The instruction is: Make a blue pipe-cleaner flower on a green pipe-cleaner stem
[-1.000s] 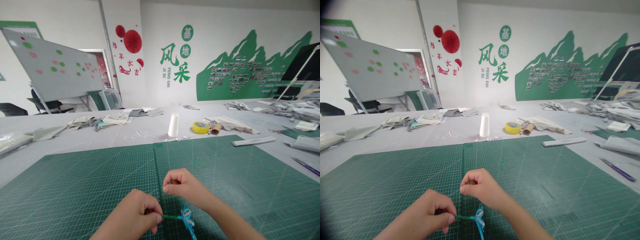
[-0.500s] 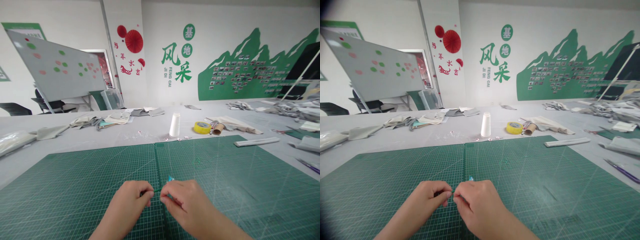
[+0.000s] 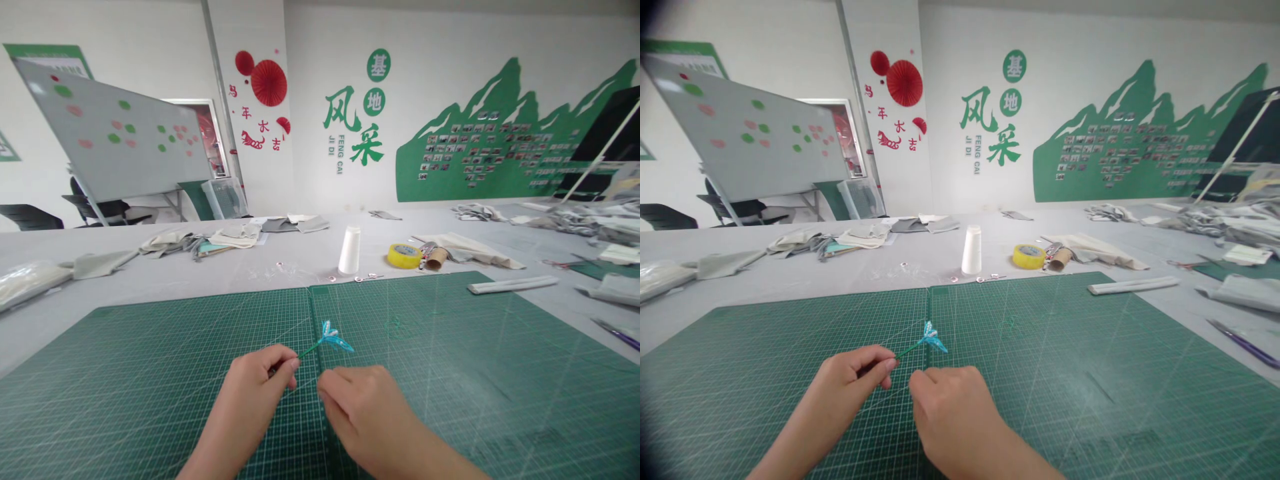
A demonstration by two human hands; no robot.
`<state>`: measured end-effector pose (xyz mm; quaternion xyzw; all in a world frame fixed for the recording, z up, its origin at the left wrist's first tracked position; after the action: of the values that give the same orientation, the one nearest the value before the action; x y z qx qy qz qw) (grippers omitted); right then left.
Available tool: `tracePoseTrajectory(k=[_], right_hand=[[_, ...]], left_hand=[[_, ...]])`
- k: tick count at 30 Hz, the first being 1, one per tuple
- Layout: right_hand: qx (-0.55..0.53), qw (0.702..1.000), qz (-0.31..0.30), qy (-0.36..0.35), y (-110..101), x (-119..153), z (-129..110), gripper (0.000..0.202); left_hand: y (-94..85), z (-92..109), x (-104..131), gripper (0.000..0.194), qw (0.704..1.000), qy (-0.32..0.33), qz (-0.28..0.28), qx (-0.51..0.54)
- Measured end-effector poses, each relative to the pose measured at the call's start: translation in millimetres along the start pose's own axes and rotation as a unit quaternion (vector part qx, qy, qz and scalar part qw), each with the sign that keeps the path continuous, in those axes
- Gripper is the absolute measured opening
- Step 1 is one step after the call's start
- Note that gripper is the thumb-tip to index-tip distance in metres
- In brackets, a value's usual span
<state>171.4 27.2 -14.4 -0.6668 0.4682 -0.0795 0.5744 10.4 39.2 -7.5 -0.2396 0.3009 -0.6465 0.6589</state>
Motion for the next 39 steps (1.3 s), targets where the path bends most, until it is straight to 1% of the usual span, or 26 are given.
tracePoseTrajectory(k=[3,6,8,10,12,13,15,18,21,25,28,31,33,35,37,38,39], right_hand=[[-0.057,0.998,-0.001,0.038,5.7,-1.4,6.4,0.019],[-0.167,0.982,0.003,0.092,14.2,-2.8,15.0,0.020],[-0.270,0.953,0.001,0.142,21.7,-3.5,21.9,0.018],[-0.377,0.907,-0.001,0.190,29.5,-4.3,28.8,0.013],[-0.450,0.867,-0.002,0.214,35.3,-5.9,34.2,0.013],[-0.471,0.855,-0.003,0.217,37.1,-6.9,36.3,0.014],[-0.493,0.843,-0.009,0.217,39.1,-8.6,40.0,0.018],[-0.521,0.823,-0.024,0.225,39.5,-9.7,45.1,0.024],[-0.543,0.807,-0.049,0.227,38.3,-10.4,49.5,0.033],[-0.564,0.791,-0.078,0.223,37.0,-10.7,57.4,0.040],[-0.560,0.794,-0.087,0.222,35.0,-10.7,65.2,0.039],[-0.535,0.813,-0.085,0.215,28.0,-12.4,70.5,0.035],[-0.505,0.836,-0.073,0.201,20.0,-14.5,70.5,0.029],[-0.471,0.860,-0.054,0.187,10.7,-16.0,67.2,0.020],[-0.424,0.889,-0.026,0.169,1.4,-15.9,60.8,0.012],[-0.400,0.902,-0.009,0.161,-2.7,-15.1,56.8,0.012],[-0.331,0.935,0.015,0.129,-7.8,-14.2,51.2,0.015]], left_hand=[[-0.2,0.5,0.9,0.028,1.000,0.006,0.007,0.013],[-1.0,2.0,2.4,0.028,0.999,0.017,0.013,0.028],[-1.4,3.1,3.1,0.027,0.999,0.025,0.013,0.041],[-1.4,4.0,3.6,0.027,0.998,0.030,0.008,0.054],[-2.2,5.2,4.1,0.026,0.997,0.037,0.009,0.066],[-2.5,5.9,4.5,0.025,0.996,0.042,0.008,0.072],[-2.9,8.3,5.7,0.025,0.995,0.058,0.001,0.083],[-1.6,15.6,9.5,0.025,0.990,0.113,-0.033,0.080],[1.6,24.5,14.8,0.022,0.979,0.186,-0.070,0.036],[5.0,32.7,18.0,0.022,0.965,0.247,-0.077,-0.045],[10.1,35.7,18.0,0.023,0.953,0.273,-0.086,-0.099],[18.8,35.3,18.7,0.026,0.937,0.301,-0.092,-0.155],[25.7,33.0,19.5,0.024,0.924,0.317,-0.091,-0.193],[30.9,29.5,19.3,0.024,0.916,0.321,-0.075,-0.230],[33.5,25.3,17.5,0.022,0.913,0.307,-0.051,-0.264],[33.4,23.3,16.0,0.022,0.914,0.294,-0.034,-0.278],[32.3,21.3,14.3,0.022,0.916,0.278,-0.013,-0.289]])
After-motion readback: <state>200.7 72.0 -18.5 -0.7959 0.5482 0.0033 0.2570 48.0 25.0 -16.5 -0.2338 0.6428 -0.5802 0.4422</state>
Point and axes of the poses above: each hand's wrist, its own x-axis away from the middle knuckle, its own y-axis out of the palm, z = x × y, the point moved 4 cm from there along -x, towards the middle knuckle, and after that the axes turned 5 degrees about z, right-handed, at the moved point
